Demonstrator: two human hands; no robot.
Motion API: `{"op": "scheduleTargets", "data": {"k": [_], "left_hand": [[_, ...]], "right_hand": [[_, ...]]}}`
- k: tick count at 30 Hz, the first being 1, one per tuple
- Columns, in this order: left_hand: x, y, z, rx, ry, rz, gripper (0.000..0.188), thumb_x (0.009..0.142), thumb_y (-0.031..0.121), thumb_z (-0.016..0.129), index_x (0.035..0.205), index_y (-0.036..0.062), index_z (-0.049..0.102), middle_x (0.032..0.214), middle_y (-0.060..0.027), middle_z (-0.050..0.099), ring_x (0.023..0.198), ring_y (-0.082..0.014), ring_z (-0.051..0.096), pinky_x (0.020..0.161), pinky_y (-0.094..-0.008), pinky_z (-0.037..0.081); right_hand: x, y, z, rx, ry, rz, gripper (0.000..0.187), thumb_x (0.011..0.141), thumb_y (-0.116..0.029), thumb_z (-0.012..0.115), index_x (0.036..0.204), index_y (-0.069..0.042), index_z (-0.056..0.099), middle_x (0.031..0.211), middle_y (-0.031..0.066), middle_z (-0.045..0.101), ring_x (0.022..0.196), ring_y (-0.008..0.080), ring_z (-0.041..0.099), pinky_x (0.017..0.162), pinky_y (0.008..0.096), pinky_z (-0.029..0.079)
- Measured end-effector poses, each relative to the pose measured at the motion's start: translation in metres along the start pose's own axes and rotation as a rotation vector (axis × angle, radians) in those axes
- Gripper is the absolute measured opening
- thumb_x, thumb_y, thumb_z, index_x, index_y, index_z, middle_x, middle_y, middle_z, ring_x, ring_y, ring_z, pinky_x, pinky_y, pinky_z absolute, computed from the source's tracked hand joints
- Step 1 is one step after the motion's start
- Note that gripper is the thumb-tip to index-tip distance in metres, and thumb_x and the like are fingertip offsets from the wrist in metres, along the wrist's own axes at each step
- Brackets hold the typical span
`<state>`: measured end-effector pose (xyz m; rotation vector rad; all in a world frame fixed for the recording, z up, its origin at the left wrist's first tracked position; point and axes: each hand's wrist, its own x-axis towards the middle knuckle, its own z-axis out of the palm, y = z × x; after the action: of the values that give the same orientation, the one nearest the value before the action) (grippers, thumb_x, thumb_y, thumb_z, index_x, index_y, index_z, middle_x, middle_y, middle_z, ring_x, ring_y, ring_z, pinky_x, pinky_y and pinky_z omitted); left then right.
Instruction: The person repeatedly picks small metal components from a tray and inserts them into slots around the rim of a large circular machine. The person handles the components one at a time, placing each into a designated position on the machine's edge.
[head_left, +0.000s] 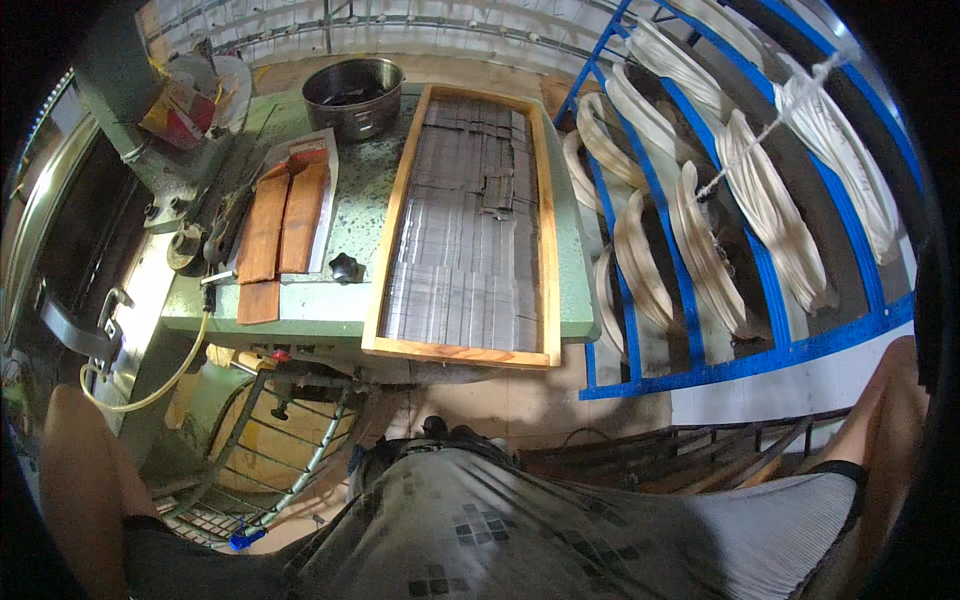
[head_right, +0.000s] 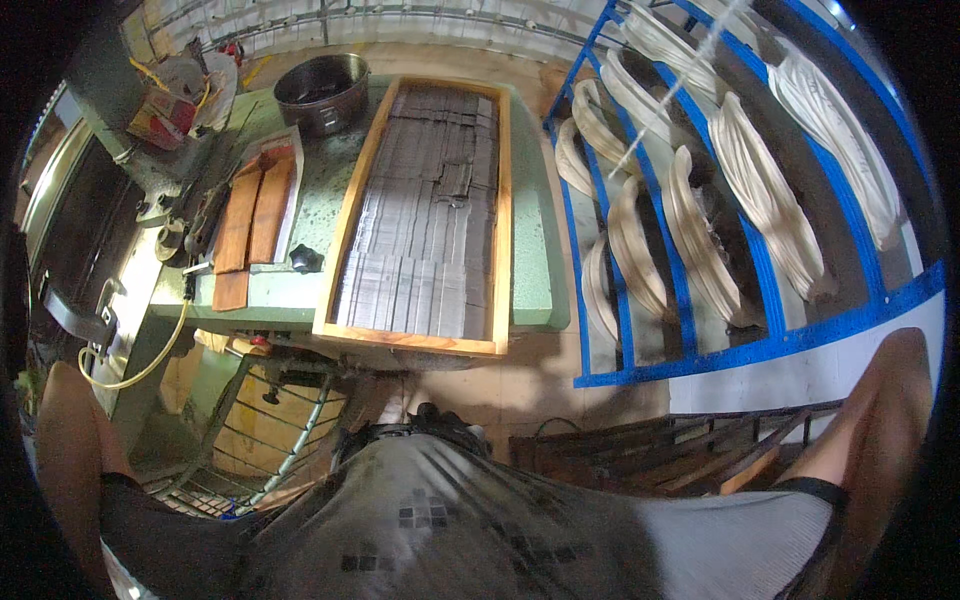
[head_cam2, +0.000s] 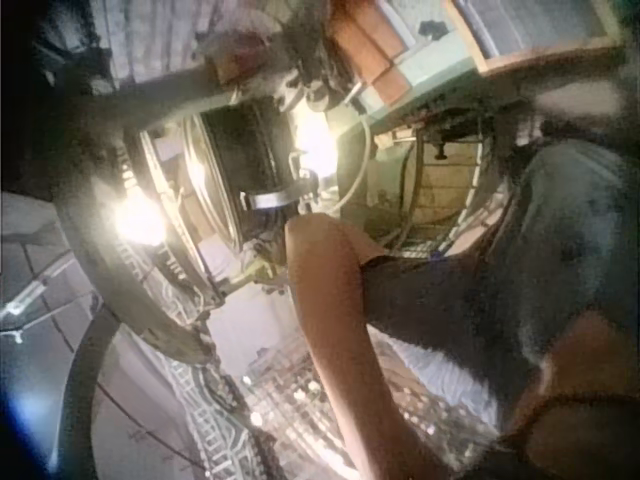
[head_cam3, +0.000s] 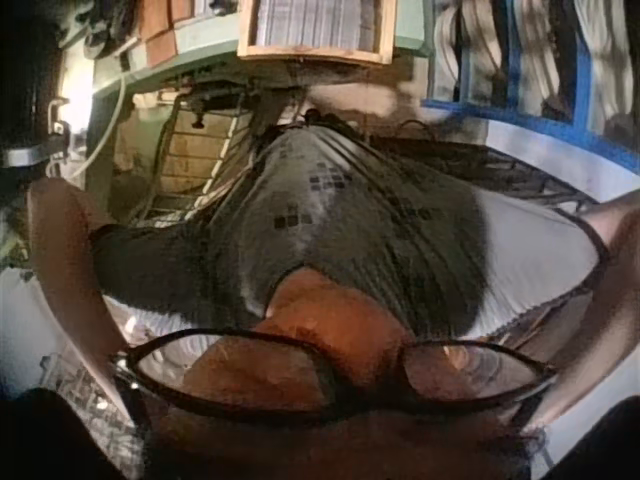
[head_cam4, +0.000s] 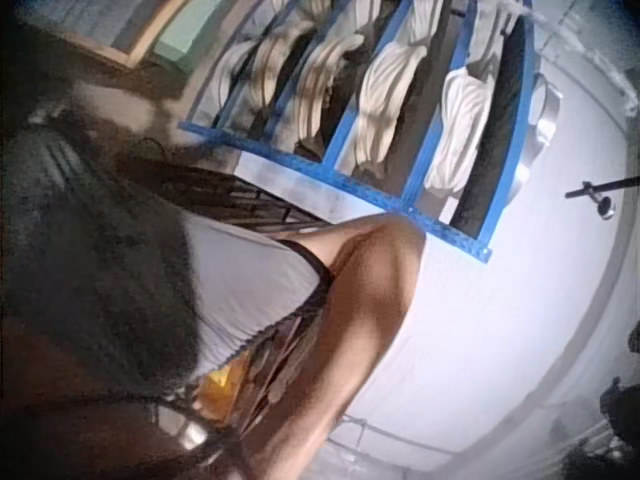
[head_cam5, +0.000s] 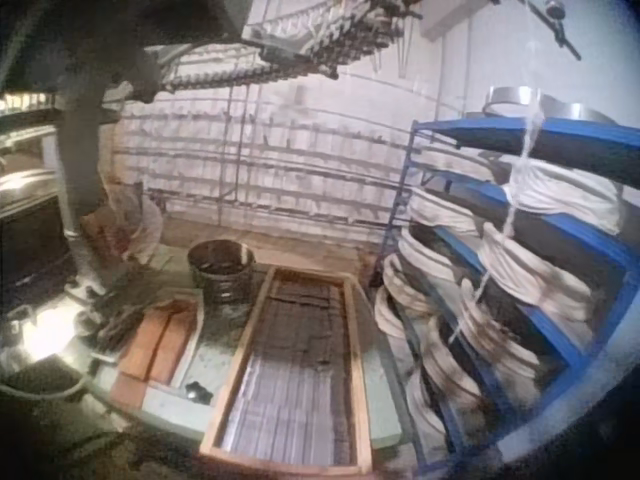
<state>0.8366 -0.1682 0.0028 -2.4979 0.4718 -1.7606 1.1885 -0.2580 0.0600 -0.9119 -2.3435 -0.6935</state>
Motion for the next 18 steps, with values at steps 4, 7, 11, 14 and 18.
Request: {"op": "scheduleTargets", "data": {"k": [4,7,11,14,18], "left_hand": [[-0.005,0.001,0.002,0.003,0.005,0.019,0.025,0.089,0.003,0.076,0.113,-0.001,0.073,0.105,-0.0114,0.074,0.094,-0.0193,0.07,0.086,-0.0328,0.056],[-0.009,-0.002,0.0,0.006,0.008,0.024,0.025,0.089,0.002,0.076,0.113,-0.0011,0.073,0.105,-0.0113,0.074,0.093,-0.0193,0.07,0.085,-0.0325,0.057],[-0.011,-0.009,-0.003,-0.011,0.015,0.0,0.025,0.089,0.001,0.076,0.114,-0.0012,0.073,0.104,-0.0111,0.075,0.092,-0.0194,0.071,0.085,-0.0322,0.057],[-0.014,-0.007,-0.003,-0.007,0.04,-0.018,0.025,0.089,0.0,0.076,0.114,-0.0012,0.073,0.104,-0.011,0.075,0.092,-0.0194,0.071,0.085,-0.032,0.058],[-0.017,0.001,-0.003,0.004,0.11,-0.071,0.025,0.089,-0.001,0.076,0.114,-0.0013,0.074,0.103,-0.0109,0.076,0.091,-0.0194,0.072,0.084,-0.0317,0.059]], "right_hand": [[-0.001,-0.007,-0.002,-0.024,0.009,0.015,0.014,0.093,-0.013,0.075,0.089,0.0,0.075,0.086,0.0083,0.072,0.075,0.0178,0.064,0.067,0.0335,0.051],[-0.002,-0.012,-0.003,-0.033,0.017,0.026,0.013,0.093,-0.013,0.075,0.089,0.0,0.075,0.087,0.0077,0.072,0.076,0.0174,0.064,0.068,0.0333,0.051],[0.002,-0.013,-0.001,-0.031,0.014,0.046,0.012,0.093,-0.012,0.075,0.09,-0.001,0.075,0.087,0.0069,0.073,0.077,0.0169,0.064,0.069,0.0329,0.051],[0.006,-0.016,0.002,-0.024,0.027,0.061,0.011,0.093,-0.011,0.074,0.09,-0.001,0.075,0.088,0.0063,0.073,0.078,0.0165,0.064,0.069,0.0326,0.051],[0.006,-0.021,0.0,-0.008,0.078,0.081,0.01,0.094,-0.011,0.074,0.09,-0.001,0.075,0.088,0.0055,0.073,0.079,0.016,0.064,0.07,0.0323,0.052]]}}
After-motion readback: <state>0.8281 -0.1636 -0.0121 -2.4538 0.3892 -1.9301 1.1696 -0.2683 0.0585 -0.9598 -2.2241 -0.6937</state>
